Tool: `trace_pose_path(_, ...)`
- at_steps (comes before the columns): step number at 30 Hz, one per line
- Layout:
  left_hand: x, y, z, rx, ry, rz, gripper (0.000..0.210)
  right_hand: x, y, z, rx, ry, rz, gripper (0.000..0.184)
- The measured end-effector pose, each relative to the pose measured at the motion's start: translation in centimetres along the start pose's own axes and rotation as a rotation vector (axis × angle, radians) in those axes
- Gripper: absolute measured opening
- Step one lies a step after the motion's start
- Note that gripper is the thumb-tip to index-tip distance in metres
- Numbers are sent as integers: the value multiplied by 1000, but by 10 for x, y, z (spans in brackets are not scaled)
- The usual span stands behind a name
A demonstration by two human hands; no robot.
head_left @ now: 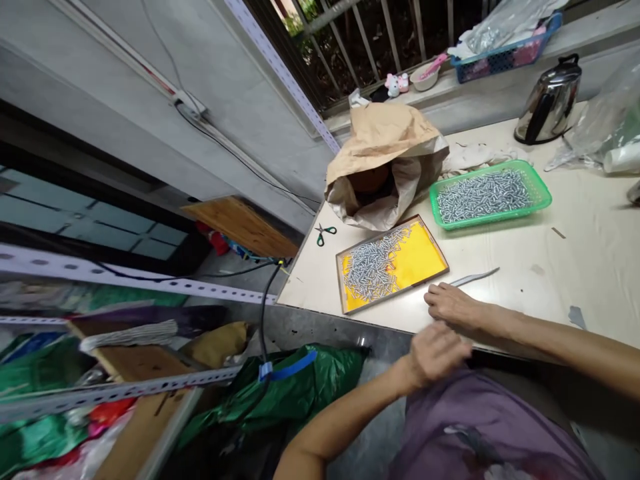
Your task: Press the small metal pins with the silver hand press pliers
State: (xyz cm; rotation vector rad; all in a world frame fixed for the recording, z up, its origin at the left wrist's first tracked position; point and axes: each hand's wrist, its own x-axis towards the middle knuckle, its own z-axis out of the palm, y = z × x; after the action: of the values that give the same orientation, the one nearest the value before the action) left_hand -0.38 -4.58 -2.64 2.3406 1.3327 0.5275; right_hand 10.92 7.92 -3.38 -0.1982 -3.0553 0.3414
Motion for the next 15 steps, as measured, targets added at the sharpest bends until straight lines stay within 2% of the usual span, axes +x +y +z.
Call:
trace_pose_path(3,5,-49,-41,267,379,-390,28,0,3,-7,101,151,59,23)
trace_pose_path(4,10,-66,-55,344,403,-455,25,-1,5,-14,127,199,82,23)
trace_pose_path(5,16,-82,-67,416,368,-482,23,-4,10,-24,140,238,105,24)
trace_pose_path(7,26,-108,-84,522,165,-482,25,-8,26,-49,129,337,181,27)
trace_pose_path(9,34,-124,-92,557,-9,-436,25,-14,50,-76,92,484,313,27)
trace_pose_path(12,42,-132,-94,540,-84,-345,23,-24,83,-109,6,625,522,22)
trace_pose_path(15,46,-136,-94,534,-131,-305,22,-38,88,-117,-49,590,599,25)
